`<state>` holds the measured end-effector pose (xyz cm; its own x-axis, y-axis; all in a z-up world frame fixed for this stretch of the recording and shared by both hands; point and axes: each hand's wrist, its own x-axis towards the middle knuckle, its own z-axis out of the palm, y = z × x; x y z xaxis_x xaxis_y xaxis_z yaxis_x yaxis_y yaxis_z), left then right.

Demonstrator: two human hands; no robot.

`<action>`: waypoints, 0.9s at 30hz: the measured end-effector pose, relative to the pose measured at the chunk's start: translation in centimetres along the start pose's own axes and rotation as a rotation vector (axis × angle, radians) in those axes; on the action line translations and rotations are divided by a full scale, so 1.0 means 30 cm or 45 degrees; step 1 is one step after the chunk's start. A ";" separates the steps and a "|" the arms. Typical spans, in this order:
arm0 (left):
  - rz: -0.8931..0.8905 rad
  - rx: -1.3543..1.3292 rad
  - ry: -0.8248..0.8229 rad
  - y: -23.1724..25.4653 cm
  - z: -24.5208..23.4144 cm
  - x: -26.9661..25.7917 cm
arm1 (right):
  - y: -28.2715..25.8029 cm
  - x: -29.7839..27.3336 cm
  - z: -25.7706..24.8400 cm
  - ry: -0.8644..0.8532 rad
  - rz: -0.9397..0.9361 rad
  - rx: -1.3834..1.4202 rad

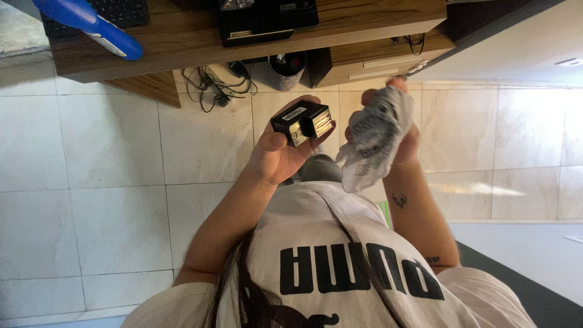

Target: The person opens the printer, removes a black ink cartridge, peels off its protective strip, and wipes it with a cloth. They then place the cartridge back into the printer and close the access door.

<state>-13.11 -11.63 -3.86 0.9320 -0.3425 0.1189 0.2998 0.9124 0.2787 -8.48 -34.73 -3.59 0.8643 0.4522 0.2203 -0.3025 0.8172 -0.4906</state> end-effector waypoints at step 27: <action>0.457 0.340 0.385 -0.343 0.039 0.335 | -0.500 0.192 -0.233 -0.151 -0.113 -2.229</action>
<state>-7.06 -24.73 -4.43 0.9952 0.0959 -0.0177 -0.0737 0.8578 0.5086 3.85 -46.89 -0.87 0.7971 0.5180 0.3102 0.5583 -0.4368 -0.7053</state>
